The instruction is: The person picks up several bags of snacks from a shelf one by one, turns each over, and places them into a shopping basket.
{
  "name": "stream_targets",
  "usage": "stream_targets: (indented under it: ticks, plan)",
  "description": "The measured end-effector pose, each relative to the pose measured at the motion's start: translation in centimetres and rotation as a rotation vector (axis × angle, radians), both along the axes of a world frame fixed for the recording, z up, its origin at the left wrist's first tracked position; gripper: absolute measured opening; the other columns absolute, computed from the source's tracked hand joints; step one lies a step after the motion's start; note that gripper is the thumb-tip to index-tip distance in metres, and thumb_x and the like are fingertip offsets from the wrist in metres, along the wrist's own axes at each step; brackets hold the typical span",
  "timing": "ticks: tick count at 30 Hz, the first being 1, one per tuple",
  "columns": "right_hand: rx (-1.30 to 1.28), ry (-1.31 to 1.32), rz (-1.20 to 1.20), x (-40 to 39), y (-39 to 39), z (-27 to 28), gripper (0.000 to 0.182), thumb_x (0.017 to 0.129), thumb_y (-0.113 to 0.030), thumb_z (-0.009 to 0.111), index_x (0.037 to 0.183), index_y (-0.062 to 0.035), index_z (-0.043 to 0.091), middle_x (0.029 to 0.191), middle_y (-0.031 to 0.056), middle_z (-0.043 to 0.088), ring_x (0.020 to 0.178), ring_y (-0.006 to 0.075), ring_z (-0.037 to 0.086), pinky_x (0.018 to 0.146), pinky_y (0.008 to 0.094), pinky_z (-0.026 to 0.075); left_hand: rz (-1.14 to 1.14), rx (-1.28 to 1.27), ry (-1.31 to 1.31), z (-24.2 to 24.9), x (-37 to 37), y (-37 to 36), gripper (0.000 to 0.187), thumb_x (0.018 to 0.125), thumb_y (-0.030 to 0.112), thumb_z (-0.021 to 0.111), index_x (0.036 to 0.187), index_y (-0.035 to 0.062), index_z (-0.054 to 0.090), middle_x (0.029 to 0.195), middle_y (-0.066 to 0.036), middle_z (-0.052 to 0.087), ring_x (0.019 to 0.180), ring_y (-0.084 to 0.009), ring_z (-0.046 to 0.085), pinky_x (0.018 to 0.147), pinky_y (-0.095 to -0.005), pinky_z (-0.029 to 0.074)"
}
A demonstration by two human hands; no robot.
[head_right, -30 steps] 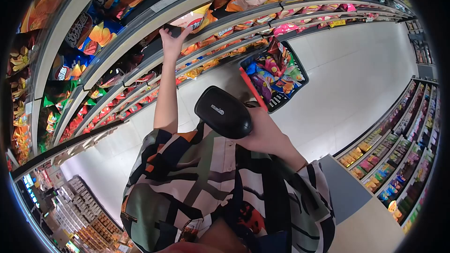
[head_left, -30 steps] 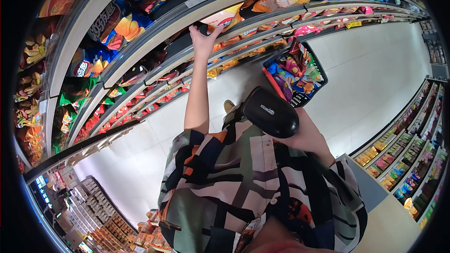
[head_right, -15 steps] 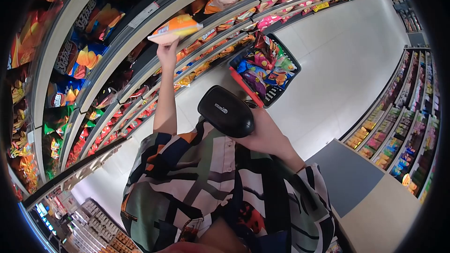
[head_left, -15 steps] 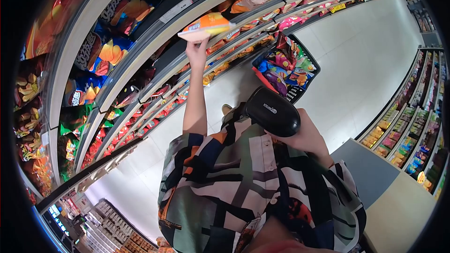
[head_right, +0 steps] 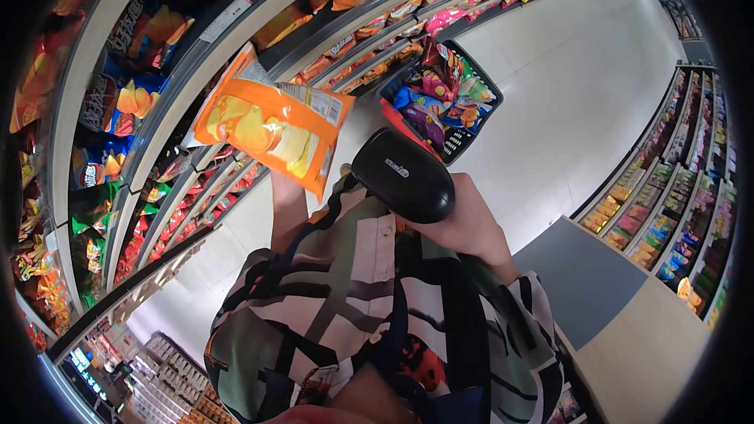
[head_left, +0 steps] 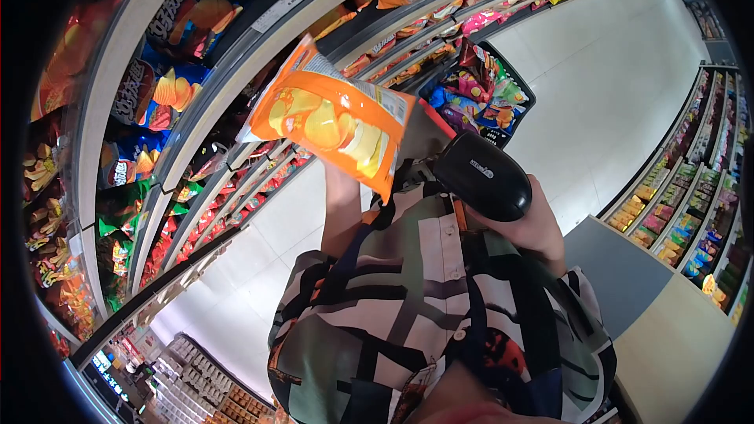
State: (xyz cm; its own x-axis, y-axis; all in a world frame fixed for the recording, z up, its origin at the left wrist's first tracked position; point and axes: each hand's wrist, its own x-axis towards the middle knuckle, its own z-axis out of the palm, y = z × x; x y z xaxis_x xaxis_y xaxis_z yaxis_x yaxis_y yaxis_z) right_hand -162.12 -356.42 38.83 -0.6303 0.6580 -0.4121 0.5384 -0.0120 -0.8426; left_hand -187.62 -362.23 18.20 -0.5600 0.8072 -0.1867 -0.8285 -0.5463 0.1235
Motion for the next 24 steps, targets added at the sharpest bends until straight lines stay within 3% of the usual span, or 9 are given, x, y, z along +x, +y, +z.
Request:
stream_targets:
  ticks: [3,5,15,18,24]
  plan:
    - [-0.053,-0.010,0.061,0.2,0.1,-0.3,0.038,0.071,-0.007,0.080,0.103,0.0026,0.061,0.086,0.0093,0.069,0.080,0.0142,0.065,0.074,0.0271,0.051,-0.078,0.160,-0.090,0.4,1.2,0.7,0.049,0.086,0.024,0.067,0.128,0.0064,0.048,0.111,-0.004,0.060,0.105,-0.0196,0.059,0.096,-0.0397,0.045]
    - [-0.096,0.064,0.051,0.4,-0.1,0.0,0.025,0.075,-0.009,0.076,0.094,0.0022,0.066,0.075,0.0093,0.068,0.067,0.0081,0.059,0.063,0.0269,0.049,-0.124,0.251,-0.126,0.2,1.5,1.6,0.051,0.086,0.025,0.068,0.129,0.0067,0.048,0.111,-0.004,0.060,0.105,-0.0193,0.058,0.096,-0.0400,0.044]
    - [-0.149,0.095,0.034,1.2,-0.4,-0.3,0.026,0.075,-0.009,0.074,0.097,0.0027,0.066,0.073,0.0081,0.067,0.065,0.0079,0.057,0.062,0.0270,0.048,-0.311,0.561,-0.227,0.5,2.7,4.8,0.056,0.084,0.028,0.069,0.131,0.0086,0.046,0.111,-0.001,0.060,0.106,-0.0181,0.058,0.100,-0.0410,0.040]
    - [-0.054,0.098,0.088,1.2,-0.5,-0.3,0.034,0.072,-0.001,0.077,0.100,0.0058,0.059,0.081,0.0095,0.068,0.070,0.0123,0.065,0.062,0.0253,0.051,-0.346,0.616,-0.245,0.7,2.4,5.6,0.057,0.084,0.029,0.070,0.132,0.0092,0.046,0.111,0.000,0.060,0.106,-0.0178,0.058,0.101,-0.0414,0.039]
    - [0.055,0.073,0.060,1.8,-1.0,-1.1,0.049,0.071,-0.012,0.083,0.102,0.0078,0.051,0.088,0.0126,0.067,0.078,0.0140,0.066,0.067,0.0275,0.052,-0.402,0.683,-0.226,0.5,2.0,7.5,0.061,0.083,0.031,0.071,0.133,0.0103,0.045,0.111,0.001,0.059,0.106,-0.0170,0.057,0.103,-0.0420,0.037]
